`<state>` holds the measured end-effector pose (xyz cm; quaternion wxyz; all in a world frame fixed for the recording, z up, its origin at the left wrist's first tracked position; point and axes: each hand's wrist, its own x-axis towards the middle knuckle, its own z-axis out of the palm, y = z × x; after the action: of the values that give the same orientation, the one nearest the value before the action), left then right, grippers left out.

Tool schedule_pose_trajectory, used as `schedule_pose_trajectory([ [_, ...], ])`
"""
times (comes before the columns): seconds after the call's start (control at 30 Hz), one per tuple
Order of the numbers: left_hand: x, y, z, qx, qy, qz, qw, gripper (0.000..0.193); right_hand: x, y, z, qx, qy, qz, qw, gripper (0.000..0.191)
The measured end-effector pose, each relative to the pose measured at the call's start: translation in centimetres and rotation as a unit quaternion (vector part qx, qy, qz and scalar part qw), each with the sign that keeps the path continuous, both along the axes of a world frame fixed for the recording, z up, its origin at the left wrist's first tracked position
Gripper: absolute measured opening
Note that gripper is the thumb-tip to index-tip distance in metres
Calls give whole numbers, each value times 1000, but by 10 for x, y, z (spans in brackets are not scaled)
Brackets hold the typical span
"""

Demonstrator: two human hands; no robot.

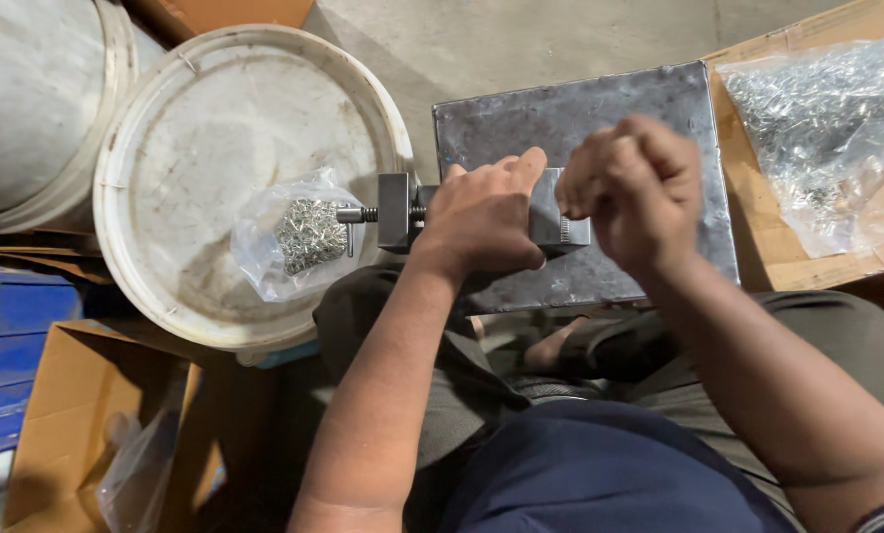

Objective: The person sits on the floor and sorts small metal screws from a plastic bag into a cardboard box. They use a metal bench vise to hold the bag open while picking out screws with their fingers and placing them into the box.

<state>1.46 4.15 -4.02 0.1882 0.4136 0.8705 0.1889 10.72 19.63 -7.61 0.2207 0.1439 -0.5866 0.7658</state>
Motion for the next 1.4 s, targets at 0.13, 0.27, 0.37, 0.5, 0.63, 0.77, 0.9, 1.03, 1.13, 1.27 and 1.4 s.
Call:
schedule_pose_trajectory([
  [0.13, -5, -2, -1, 0, 1, -9, 1000, 72, -11, -6, 4, 26, -27, -33, 999, 40],
  [0.27, -5, -9, -1, -11, -1, -1, 1000, 64, -16, 8, 11, 6, 9, -30, 999, 45],
  [0.37, -6, -9, -2, 13, 6, -2, 1000, 73, -26, 7, 5, 31, 16, -42, 999, 43],
  [0.5, -11, -7, -4, -4, 0, -6, 1000, 82, -37, 3, -2, 81, -2, -62, 995, 44],
  [0.63, -12, -12, -5, 0, 7, -5, 1000, 74, -39, 11, -1, 35, 40, -52, 997, 42],
  [0.77, -15, -11, -3, -34, -16, -11, 999, 79, -49, 6, -8, 175, -3, -112, 978, 43],
  [0.9, -13, -12, 0, -42, -20, -1, 999, 69, -45, 11, -10, 36, 39, -97, 994, 47],
  [1.03, -13, -12, -1, -12, 1, -7, 1000, 67, -1, 34, -18, -73, -10, -151, 986, 51],
  [1.13, -11, -12, -7, -30, 13, -4, 999, 70, 30, 50, -38, -107, -45, -184, 976, 52],
  [1.27, -6, -8, -17, 53, 57, -8, 997, 104, 64, 72, -67, -83, -46, -216, 972, 51],
  [1.4, -6, -5, -29, 71, 43, -28, 996, 113, 87, 86, -89, -62, -48, -230, 970, 52],
])
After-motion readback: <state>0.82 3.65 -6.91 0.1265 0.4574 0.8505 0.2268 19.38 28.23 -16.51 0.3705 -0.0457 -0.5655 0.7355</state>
